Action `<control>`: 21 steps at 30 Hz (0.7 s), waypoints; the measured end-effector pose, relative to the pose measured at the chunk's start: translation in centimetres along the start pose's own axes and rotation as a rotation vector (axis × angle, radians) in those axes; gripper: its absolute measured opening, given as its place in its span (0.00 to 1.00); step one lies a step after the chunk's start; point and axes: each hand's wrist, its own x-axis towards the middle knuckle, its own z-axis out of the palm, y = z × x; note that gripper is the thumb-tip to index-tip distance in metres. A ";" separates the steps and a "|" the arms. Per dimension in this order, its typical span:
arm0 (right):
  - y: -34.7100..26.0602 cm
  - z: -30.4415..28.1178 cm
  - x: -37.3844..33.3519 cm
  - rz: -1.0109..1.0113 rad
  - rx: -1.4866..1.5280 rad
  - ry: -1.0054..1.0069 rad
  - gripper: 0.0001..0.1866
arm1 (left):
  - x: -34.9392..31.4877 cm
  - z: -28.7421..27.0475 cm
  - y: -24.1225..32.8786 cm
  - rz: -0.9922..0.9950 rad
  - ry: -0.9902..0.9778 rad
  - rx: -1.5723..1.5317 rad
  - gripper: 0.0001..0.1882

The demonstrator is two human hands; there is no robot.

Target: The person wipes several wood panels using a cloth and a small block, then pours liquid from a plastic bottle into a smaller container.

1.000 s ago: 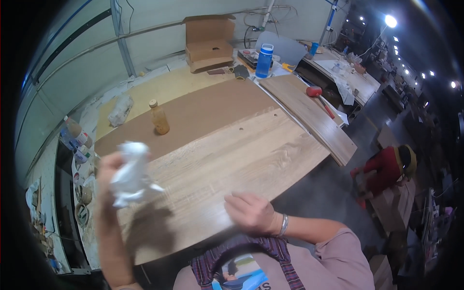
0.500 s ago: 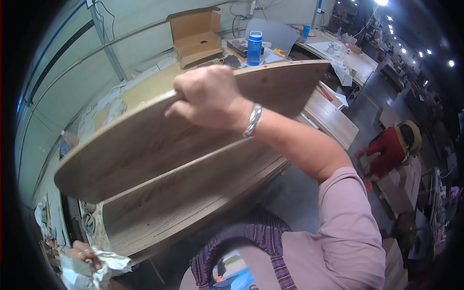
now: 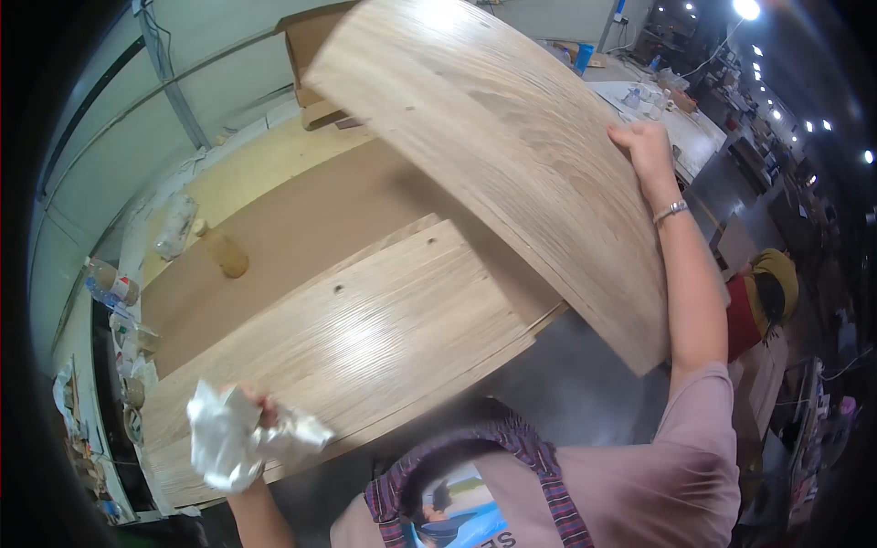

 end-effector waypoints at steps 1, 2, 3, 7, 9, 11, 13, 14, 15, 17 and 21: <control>4.7 -0.6 1.0 0.040 -0.029 -0.030 0.22 | 1.2 2.3 -2.0 -0.069 -0.203 0.037 0.20; 9.4 -1.2 2.2 0.072 -0.059 -0.056 0.25 | 2.3 4.7 -3.9 -0.132 -0.408 0.067 0.23; 15.5 -1.6 3.3 0.175 -0.059 -0.017 0.26 | 3.5 7.0 -6.1 -0.198 -0.384 0.038 0.25; 25.4 1.8 3.9 0.491 -0.117 -0.047 0.29 | 5.9 11.3 -11.7 -0.190 -0.236 0.196 0.21; 31.2 3.0 3.9 0.542 -0.178 -0.053 0.30 | 6.2 13.6 -13.0 -0.212 -0.229 0.152 0.14; 35.2 4.5 4.0 0.664 -0.071 -0.086 0.32 | 6.2 14.4 -14.5 -0.164 -0.143 0.101 0.13; 37.9 6.6 4.4 0.666 -0.068 -0.044 0.26 | 6.0 14.5 -14.9 -0.087 -0.134 0.165 0.11; 38.9 7.9 4.7 0.667 -0.067 0.007 0.22 | 6.3 13.3 -14.8 -0.080 -0.127 0.171 0.11; 40.6 8.9 5.0 0.648 -0.043 -0.014 0.25 | 6.8 11.2 -15.0 0.010 -0.202 0.361 0.11; 37.7 11.4 5.7 0.673 -0.076 -0.113 0.25 | 6.0 10.1 -15.5 0.118 -0.205 0.478 0.08; 35.0 13.4 6.4 0.723 -0.221 -0.237 0.32 | 6.3 8.0 -15.5 0.026 -0.154 0.289 0.08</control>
